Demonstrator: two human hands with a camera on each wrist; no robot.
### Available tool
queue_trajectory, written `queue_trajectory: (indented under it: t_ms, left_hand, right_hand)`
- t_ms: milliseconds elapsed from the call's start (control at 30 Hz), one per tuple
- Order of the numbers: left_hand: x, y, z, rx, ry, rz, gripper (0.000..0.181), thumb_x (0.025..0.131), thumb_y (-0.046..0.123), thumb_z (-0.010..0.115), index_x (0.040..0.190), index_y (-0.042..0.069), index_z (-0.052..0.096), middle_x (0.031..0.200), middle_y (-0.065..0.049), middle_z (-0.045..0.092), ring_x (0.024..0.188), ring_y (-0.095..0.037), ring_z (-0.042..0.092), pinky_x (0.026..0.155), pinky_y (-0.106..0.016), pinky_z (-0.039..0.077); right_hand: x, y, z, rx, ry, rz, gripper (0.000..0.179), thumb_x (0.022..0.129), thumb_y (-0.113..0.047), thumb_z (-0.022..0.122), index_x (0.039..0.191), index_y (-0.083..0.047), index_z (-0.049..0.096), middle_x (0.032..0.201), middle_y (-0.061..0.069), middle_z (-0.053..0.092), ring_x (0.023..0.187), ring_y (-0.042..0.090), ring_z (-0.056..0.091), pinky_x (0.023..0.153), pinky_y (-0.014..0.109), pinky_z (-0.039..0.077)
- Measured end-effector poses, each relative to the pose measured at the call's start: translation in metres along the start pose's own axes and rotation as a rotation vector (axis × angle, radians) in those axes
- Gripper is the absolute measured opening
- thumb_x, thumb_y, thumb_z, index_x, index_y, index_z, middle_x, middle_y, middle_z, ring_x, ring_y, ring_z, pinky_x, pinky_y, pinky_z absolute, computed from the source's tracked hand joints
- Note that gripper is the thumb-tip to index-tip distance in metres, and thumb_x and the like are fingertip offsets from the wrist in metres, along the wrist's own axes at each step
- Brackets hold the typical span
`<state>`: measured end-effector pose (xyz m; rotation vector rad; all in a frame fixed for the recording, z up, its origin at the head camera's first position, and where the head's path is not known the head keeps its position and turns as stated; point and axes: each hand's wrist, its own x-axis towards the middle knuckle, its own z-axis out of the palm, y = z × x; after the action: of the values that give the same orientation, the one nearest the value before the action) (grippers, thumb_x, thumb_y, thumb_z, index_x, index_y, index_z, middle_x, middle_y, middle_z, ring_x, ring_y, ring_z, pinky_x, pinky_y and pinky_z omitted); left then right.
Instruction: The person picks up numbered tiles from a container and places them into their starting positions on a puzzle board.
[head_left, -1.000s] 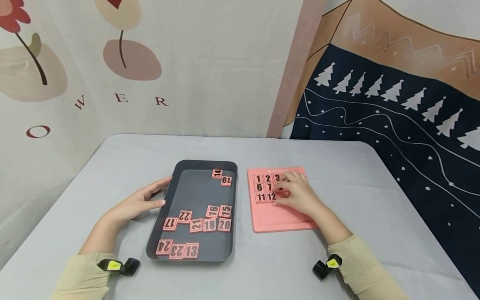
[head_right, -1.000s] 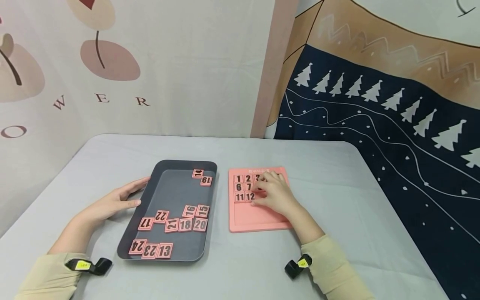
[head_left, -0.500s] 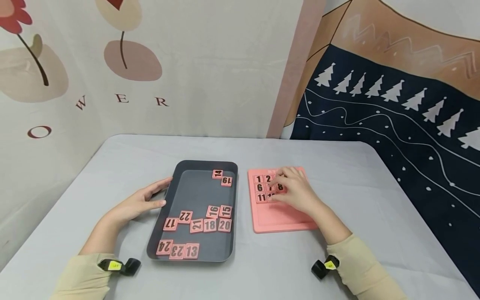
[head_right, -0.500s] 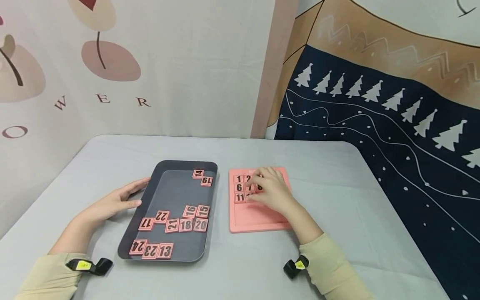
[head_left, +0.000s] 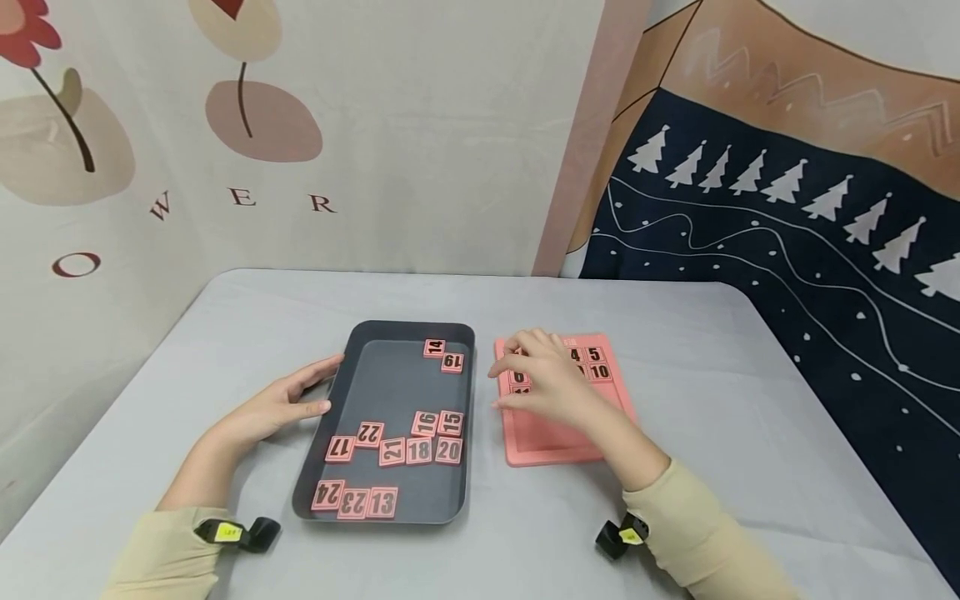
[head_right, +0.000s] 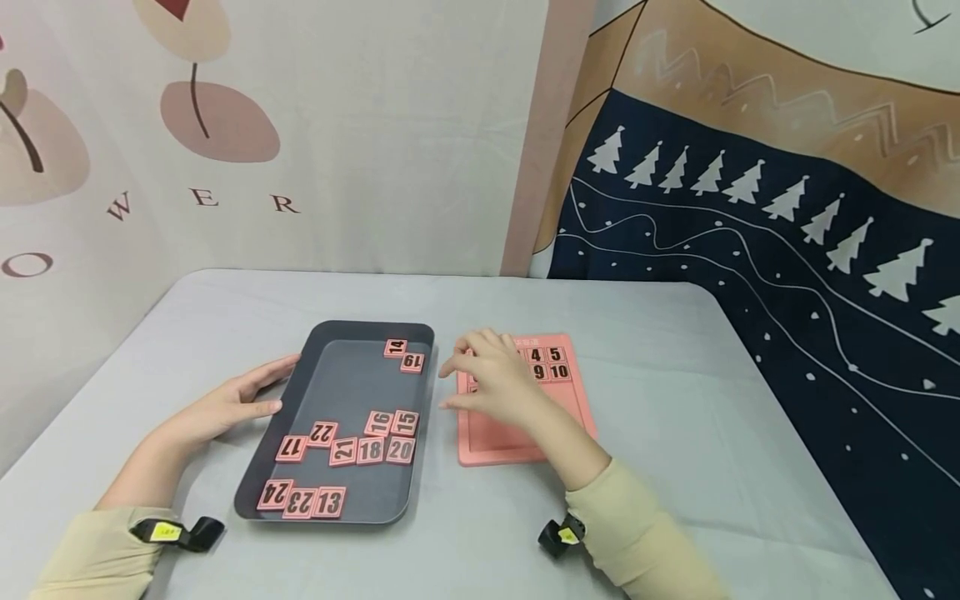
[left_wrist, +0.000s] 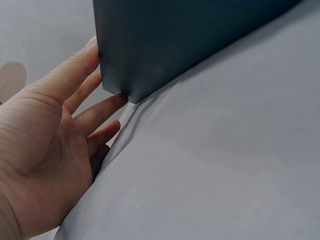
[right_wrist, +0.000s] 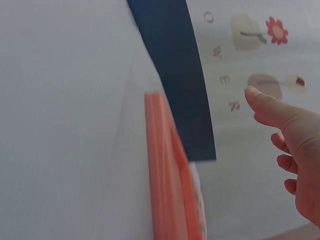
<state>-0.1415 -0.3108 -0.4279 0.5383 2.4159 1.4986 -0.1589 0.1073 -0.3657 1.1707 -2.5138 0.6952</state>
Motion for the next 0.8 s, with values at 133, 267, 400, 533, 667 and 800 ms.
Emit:
queue_trajectory:
  t_ms: [133,267,400,533,667,800]
  left_hand:
    - [0.0,0.0,0.0,0.0,0.0,0.002,0.067,0.094,0.015,0.062,0.151,0.008,0.027,0.152,-0.018,0.028,0.138,-0.041,0.017,0.094,-0.007,0.025]
    - [0.0,0.001,0.0,-0.007,0.001,-0.002,0.068,0.094,0.016,0.062,0.151,0.007,0.027,0.152,-0.018,0.027,0.139,-0.04,0.018,0.094,-0.007,0.025]
    - [-0.001,0.002,0.001,0.002,0.002,-0.006,0.067,0.094,0.015,0.062,0.151,0.008,0.027,0.152,-0.018,0.028,0.139,-0.038,0.019,0.097,-0.011,0.026]
    - [-0.001,0.005,0.001,0.011,-0.002,0.0,0.066,0.094,0.014,0.061,0.151,0.008,0.028,0.152,-0.019,0.029,0.138,-0.039,0.019,0.106,-0.03,0.025]
    - [0.0,0.006,0.002,-0.001,-0.006,0.009,0.066,0.094,0.013,0.061,0.151,0.007,0.028,0.151,-0.019,0.029,0.138,-0.041,0.018,0.104,-0.024,0.026]
    - [0.0,0.006,0.003,-0.016,-0.007,0.014,0.066,0.094,0.011,0.061,0.15,0.006,0.028,0.151,-0.02,0.03,0.138,-0.041,0.018,0.095,-0.008,0.025]
  right_hand:
    - [0.009,-0.014,0.004,0.021,-0.017,-0.034,0.033,0.069,-0.035,0.085,0.096,-0.02,0.074,0.1,-0.006,0.05,0.093,0.013,0.041,0.081,0.035,0.032]
    - [0.017,-0.024,0.008,0.02,-0.024,-0.068,0.033,0.07,-0.039,0.084,0.096,-0.02,0.074,0.1,-0.007,0.049,0.091,0.012,0.04,0.08,0.034,0.031]
    - [0.025,-0.032,0.013,0.016,-0.035,-0.085,0.033,0.071,-0.038,0.084,0.097,-0.02,0.074,0.101,-0.007,0.049,0.093,0.013,0.04,0.081,0.034,0.031]
    - [0.033,-0.041,0.018,0.019,-0.067,-0.099,0.033,0.072,-0.038,0.083,0.099,-0.021,0.074,0.106,-0.005,0.051,0.096,0.014,0.041,0.082,0.034,0.031]
    - [0.038,-0.048,0.027,0.003,-0.104,-0.129,0.031,0.075,-0.038,0.081,0.101,-0.024,0.073,0.108,-0.004,0.051,0.096,0.013,0.04,0.083,0.033,0.032]
    - [0.041,-0.057,0.035,-0.007,-0.145,-0.159,0.032,0.076,-0.042,0.079,0.103,-0.025,0.073,0.104,-0.007,0.049,0.095,0.013,0.039,0.084,0.032,0.031]
